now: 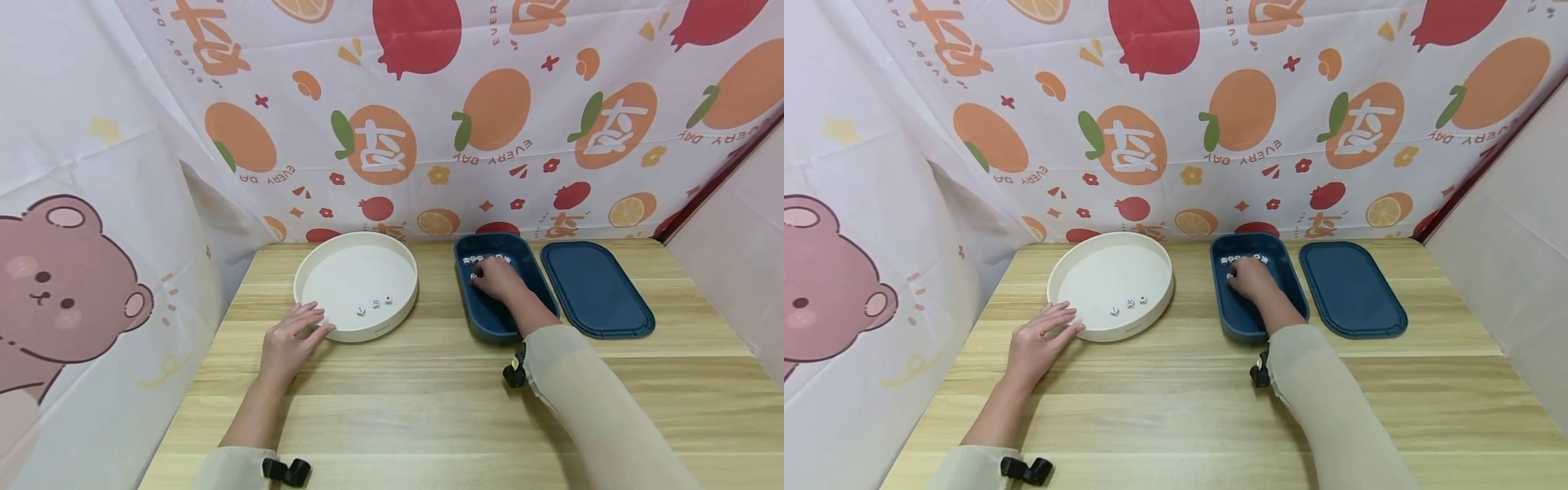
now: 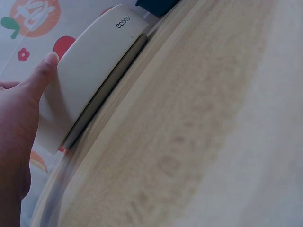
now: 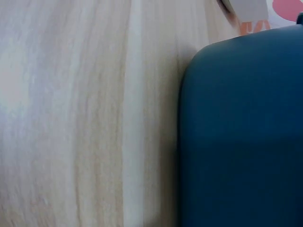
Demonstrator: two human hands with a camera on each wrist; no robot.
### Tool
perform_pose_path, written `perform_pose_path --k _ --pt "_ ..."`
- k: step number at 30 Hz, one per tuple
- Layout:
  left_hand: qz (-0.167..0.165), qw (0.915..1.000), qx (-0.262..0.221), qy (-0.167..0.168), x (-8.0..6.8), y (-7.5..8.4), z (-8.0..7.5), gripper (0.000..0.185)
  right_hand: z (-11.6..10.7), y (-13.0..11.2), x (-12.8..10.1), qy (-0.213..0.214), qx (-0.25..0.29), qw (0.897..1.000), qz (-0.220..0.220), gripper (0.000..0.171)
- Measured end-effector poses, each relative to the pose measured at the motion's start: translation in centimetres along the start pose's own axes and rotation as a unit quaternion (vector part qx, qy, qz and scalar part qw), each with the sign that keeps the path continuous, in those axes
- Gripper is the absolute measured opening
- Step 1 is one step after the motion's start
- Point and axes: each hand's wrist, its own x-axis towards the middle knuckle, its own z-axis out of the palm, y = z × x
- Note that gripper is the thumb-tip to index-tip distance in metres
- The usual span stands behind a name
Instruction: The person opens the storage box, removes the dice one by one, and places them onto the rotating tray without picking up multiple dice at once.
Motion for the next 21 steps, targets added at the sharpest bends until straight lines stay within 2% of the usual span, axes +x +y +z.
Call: perform_pose_path --k 3,7,11,16,21 --pt "0.002 1.0 0.002 0.002 0.1 0.0 0.0 0.031 -0.4 -0.1 -0.2 0.014 0.007 1.0 -0.013 0.023" --pt "0.007 1.0 0.003 0.004 0.1 0.1 0.0 0.031 -1.1 -0.4 -0.6 0.035 0.053 0.998 -0.011 0.026" --pt "0.006 1.0 0.003 0.004 0.1 0.0 0.0 0.031 -1.7 -0.8 -0.9 0.08 0.097 0.992 -0.017 0.027" --pt "0.004 1.0 0.005 0.003 0.0 -0.1 0.1 0.031 -2.3 -1.8 -1.3 0.153 0.145 0.976 -0.047 0.027" --pt "0.003 1.0 0.003 0.002 0.0 -0.1 0.0 0.031 -2.7 -4.4 -1.9 0.176 0.207 0.959 -0.077 0.027"
